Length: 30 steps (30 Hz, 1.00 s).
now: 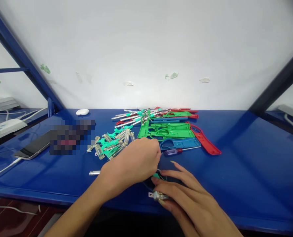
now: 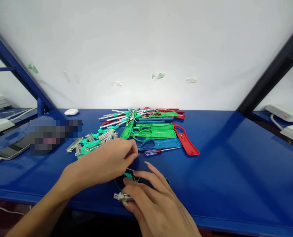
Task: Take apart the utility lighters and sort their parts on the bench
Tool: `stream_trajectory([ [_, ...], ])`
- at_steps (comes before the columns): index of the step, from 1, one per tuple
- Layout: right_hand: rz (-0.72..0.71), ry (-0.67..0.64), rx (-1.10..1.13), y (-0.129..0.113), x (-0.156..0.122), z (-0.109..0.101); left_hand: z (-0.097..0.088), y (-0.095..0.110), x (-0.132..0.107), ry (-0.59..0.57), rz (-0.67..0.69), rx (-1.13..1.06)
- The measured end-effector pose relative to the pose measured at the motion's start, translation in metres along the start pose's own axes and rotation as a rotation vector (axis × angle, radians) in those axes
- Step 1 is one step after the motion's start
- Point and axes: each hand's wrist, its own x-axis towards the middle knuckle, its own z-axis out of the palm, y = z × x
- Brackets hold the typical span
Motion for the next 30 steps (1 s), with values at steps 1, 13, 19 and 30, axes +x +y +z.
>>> stream_trajectory([
  [1,-0.009,-0.002,-0.015,0.0,0.0,0.0,0.0,-0.003,-0.002,0.036,-0.02,-0.032],
  [13,0.02,0.025,0.005,-0.002,0.004,0.0,0.031,-0.011,-0.028,0.199,-0.024,-0.478],
  [19,0.035,0.054,0.123,0.0,0.003,-0.004,0.042,-0.017,-0.038,0.282,0.104,-0.394],
  [30,0.54,0.317,0.138,0.006,-0.005,0.002,0.052,-0.016,-0.039,0.41,0.21,-0.385],
])
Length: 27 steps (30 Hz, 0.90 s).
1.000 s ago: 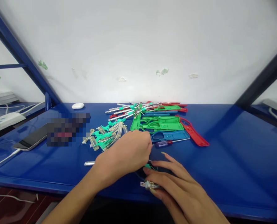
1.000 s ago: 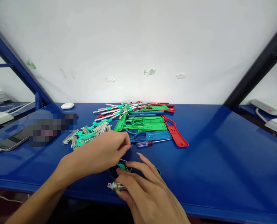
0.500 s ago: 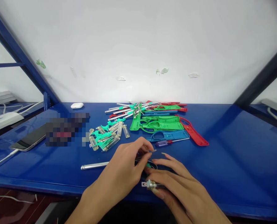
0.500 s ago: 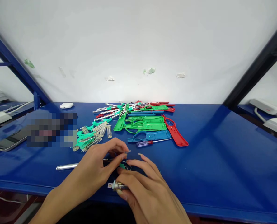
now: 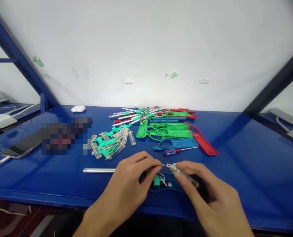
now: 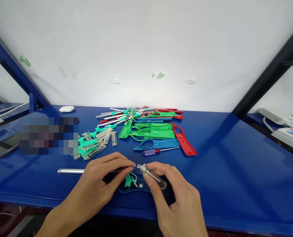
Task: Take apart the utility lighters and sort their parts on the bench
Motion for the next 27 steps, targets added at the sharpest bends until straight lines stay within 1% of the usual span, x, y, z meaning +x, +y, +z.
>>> stream_trajectory([
  [4,-0.009,-0.006,-0.003,-0.0016,0.0017,-0.0001,-0.0008,-0.0007,-0.0012,0.03,0.043,0.034],
  [14,-0.036,-0.031,-0.003,-0.002,0.0013,-0.0021,0.0002,-0.0018,-0.0046,0.016,0.118,0.11],
  [22,-0.015,-0.033,0.001,-0.0014,-0.0004,-0.0013,0.0,-0.0012,-0.0043,0.02,0.132,0.126],
  [27,-0.025,-0.028,-0.004,-0.0014,0.0004,-0.0018,-0.0005,-0.0005,-0.004,0.007,0.13,0.122],
])
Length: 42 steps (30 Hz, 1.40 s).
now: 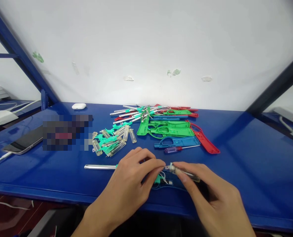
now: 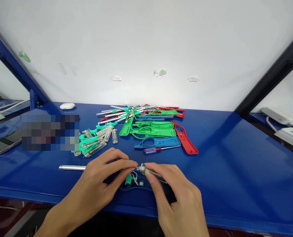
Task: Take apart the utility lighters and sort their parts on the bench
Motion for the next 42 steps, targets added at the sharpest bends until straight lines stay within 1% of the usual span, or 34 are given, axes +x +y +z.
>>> stream_trajectory([
  [16,0.014,-0.016,0.006,-0.0011,-0.0003,-0.0015,0.0004,0.0001,-0.0009,0.005,0.001,0.024],
  [24,0.012,-0.025,0.014,0.0003,-0.0028,-0.0015,-0.0017,0.003,-0.0031,-0.005,-0.008,0.009],
  [37,0.014,-0.02,0.013,-0.0007,-0.0017,-0.0013,-0.0007,0.0015,-0.0014,-0.016,-0.011,0.0],
  [42,0.01,-0.035,0.021,-0.001,-0.0013,-0.0025,-0.0019,0.0031,-0.0008,-0.034,-0.027,-0.041],
])
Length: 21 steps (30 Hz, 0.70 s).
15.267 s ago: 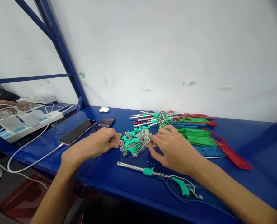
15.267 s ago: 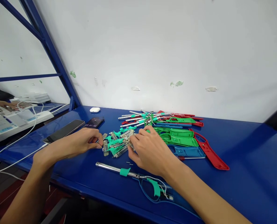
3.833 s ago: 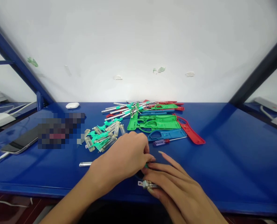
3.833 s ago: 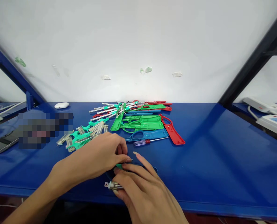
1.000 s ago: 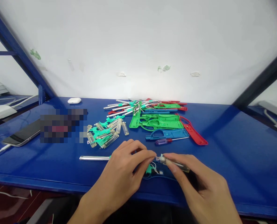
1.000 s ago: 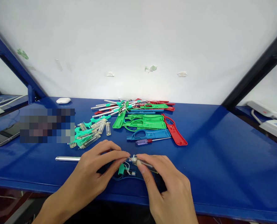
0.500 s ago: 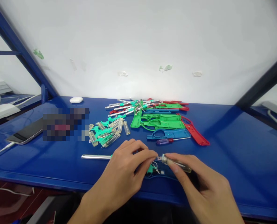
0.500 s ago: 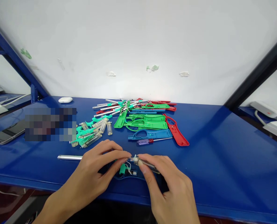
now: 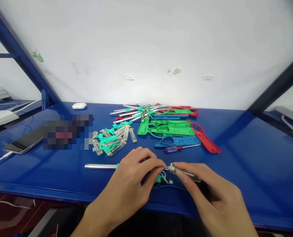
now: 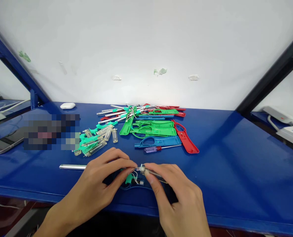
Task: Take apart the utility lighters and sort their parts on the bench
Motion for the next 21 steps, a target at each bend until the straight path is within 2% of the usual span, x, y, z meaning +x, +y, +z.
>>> stream_trajectory([
  [6,-0.046,0.001,0.006,-0.0018,0.0018,0.0023,0.0006,-0.0003,-0.0019,0.008,0.03,-0.002],
  [21,-0.049,-0.018,-0.009,0.0008,-0.0032,0.0033,0.0009,0.001,-0.0032,0.006,0.011,-0.078],
])
